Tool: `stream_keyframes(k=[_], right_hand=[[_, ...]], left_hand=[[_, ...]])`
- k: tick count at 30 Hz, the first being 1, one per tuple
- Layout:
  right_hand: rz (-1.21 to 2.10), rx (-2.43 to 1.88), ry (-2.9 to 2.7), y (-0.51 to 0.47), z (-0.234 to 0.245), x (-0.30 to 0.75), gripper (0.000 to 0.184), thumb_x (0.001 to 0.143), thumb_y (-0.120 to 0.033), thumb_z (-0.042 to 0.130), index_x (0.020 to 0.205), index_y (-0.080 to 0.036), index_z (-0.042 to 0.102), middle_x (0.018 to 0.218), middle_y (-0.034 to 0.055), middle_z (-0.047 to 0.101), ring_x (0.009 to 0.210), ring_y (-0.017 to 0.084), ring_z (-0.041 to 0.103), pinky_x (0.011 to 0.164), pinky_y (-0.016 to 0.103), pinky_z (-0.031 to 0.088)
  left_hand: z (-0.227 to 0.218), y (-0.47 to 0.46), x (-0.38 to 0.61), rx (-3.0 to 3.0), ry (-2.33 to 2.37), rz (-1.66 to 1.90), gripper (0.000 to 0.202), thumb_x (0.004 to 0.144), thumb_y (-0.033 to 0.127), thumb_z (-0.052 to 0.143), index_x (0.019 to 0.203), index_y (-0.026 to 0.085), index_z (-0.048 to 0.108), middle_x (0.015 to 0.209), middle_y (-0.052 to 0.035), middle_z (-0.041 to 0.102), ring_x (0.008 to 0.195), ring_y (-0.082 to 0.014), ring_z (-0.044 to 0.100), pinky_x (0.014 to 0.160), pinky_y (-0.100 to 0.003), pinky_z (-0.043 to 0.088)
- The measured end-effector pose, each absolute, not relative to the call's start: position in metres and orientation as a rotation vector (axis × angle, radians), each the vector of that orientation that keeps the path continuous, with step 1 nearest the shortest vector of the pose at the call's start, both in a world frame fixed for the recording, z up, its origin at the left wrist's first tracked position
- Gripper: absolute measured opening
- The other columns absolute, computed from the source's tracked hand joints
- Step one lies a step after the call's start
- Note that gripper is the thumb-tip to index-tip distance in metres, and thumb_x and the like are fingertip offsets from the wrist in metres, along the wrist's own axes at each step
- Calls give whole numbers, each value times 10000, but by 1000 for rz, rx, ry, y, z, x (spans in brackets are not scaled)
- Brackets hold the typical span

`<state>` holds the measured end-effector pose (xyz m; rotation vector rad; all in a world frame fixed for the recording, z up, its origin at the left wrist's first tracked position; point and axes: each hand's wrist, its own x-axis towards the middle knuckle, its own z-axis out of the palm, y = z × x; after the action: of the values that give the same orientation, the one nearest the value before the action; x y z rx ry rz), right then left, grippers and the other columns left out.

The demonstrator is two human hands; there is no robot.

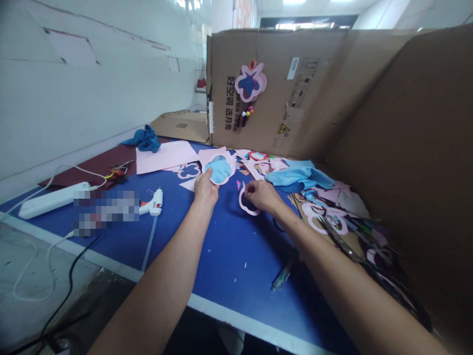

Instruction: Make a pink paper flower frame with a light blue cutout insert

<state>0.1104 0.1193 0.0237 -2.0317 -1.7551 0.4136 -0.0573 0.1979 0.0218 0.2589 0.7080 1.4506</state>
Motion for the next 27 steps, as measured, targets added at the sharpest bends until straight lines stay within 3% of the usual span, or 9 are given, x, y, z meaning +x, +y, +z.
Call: stream_keyframes(k=[3,7,10,14,21,27], right_hand=[[512,-1866,-1719,96,22,121,70,873,-266,673,828,-214,687,769,1,731,655,164,647,622,259,481],[880,-1529,-1501,67,20,132,204,840,-395,788,856,-225,675,834,16,761,679,178,674,609,267,514],[1136,-1435,-1298,51,23,134,280,799,-424,873,881,-227,690,909,47,808,803,218,762,671,277,579],[1409,-1385,-978,38,29,140,378,696,-399,976,918,-206,738,881,81,818,767,223,785,600,259,594],[1531,-1363,-893,29,24,168,393,665,-379,1008,912,-157,799,836,99,810,709,196,773,492,197,552],[1511,-1406,-1195,21,32,164,404,723,-533,945,819,-172,793,781,96,807,645,182,733,489,204,523]], left_hand=[[21,196,-55,280,700,1427,98,969,90,673,1002,153,740,910,-63,804,876,-193,808,938,-356,630],[20,192,-50,333,691,1374,90,973,103,681,1005,148,752,925,-73,808,849,-188,802,915,-346,632],[19,187,-45,380,689,1331,109,980,99,668,1029,139,757,910,-72,808,787,-170,786,883,-335,635],[19,180,-39,439,671,1272,168,979,107,671,1115,146,761,898,-70,815,789,-180,791,870,-336,641],[29,166,-39,582,484,901,182,993,82,610,1068,94,775,887,-128,824,806,-213,811,851,-320,654],[38,144,-40,794,439,516,128,959,44,659,961,74,783,823,-166,803,647,-207,776,710,-287,629]])
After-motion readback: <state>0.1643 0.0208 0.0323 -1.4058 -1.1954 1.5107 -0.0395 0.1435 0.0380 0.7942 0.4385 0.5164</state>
